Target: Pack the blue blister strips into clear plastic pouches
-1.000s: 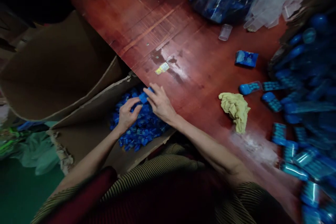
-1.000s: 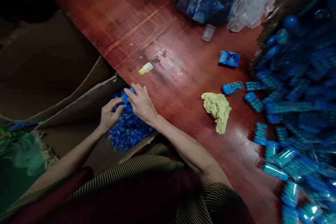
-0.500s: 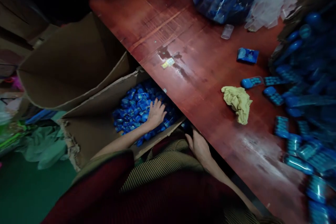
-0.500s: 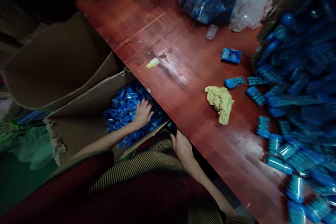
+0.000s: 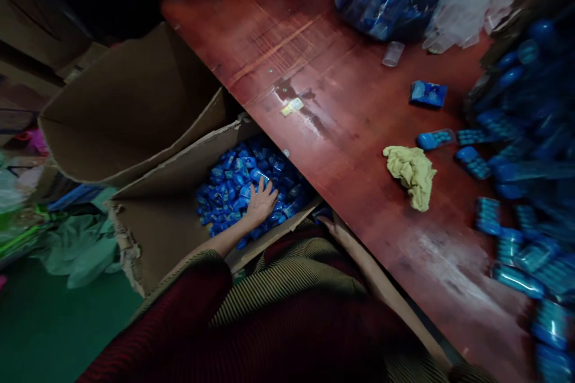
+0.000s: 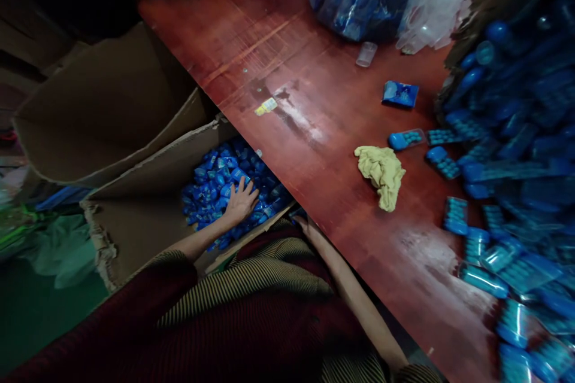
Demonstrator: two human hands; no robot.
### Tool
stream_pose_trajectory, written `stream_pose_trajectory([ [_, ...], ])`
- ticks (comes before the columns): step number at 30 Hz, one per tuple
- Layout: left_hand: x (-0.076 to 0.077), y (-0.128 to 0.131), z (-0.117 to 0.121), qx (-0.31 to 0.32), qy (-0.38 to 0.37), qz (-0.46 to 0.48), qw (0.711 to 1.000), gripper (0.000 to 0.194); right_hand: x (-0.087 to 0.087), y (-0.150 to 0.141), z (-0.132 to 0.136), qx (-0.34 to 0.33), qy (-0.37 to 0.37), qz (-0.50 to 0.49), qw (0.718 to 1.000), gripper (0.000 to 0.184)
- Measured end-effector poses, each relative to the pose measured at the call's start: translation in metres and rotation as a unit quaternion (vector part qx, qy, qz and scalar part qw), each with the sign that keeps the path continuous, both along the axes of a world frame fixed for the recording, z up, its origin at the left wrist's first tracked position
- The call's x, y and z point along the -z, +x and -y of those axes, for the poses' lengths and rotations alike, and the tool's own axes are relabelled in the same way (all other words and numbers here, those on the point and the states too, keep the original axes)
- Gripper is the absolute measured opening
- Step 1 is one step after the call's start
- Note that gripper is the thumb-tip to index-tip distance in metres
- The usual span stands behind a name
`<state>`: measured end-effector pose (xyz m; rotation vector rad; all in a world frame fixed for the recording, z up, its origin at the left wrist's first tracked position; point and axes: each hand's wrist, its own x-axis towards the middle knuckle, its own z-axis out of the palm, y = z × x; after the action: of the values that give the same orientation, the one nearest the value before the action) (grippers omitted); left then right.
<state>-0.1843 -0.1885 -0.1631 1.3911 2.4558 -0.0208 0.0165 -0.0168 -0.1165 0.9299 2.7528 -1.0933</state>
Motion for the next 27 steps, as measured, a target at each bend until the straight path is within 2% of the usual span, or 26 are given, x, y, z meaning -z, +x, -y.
stream_pose_trajectory([
  [3,0.003,-0.004,0.023,-0.022,-0.017,-0.008,1.0,0.037,-0.002,0.009,0.011,-0.014,-0.037,0.007,0.999,0.036],
  [5,0.005,-0.007,0.037,-0.041,-0.03,-0.006,0.999,0.036,-0.011,0.018,0.019,-0.01,-0.064,0.001,0.998,0.034],
  [9,0.01,-0.012,0.06,-0.145,-0.041,0.0,0.989,0.039,-0.047,0.032,0.03,-0.051,-0.085,-0.053,0.994,0.026],
  [12,0.009,-0.009,0.069,-0.204,0.003,-0.012,0.979,0.041,-0.071,0.025,0.035,-0.078,-0.119,-0.117,0.983,0.024],
  [15,0.004,0.002,0.065,-0.155,0.071,0.006,0.985,0.035,-0.083,0.001,0.04,-0.043,-0.172,-0.162,0.971,0.03],
  [19,-0.001,0.024,0.043,0.019,0.122,0.116,0.986,0.033,-0.084,-0.033,0.046,0.015,-0.286,-0.194,0.938,0.044],
  [22,0.001,0.031,0.025,0.092,0.085,0.14,0.982,0.037,-0.082,-0.042,0.044,0.025,-0.319,-0.207,0.925,0.044],
  [25,0.004,0.026,0.018,0.114,0.024,0.11,0.987,0.048,-0.082,-0.035,0.039,0.024,-0.291,-0.182,0.939,0.037],
  [27,0.004,0.023,0.02,0.118,-0.006,0.091,0.989,0.045,-0.087,-0.024,0.036,0.004,-0.254,-0.164,0.953,0.029],
])
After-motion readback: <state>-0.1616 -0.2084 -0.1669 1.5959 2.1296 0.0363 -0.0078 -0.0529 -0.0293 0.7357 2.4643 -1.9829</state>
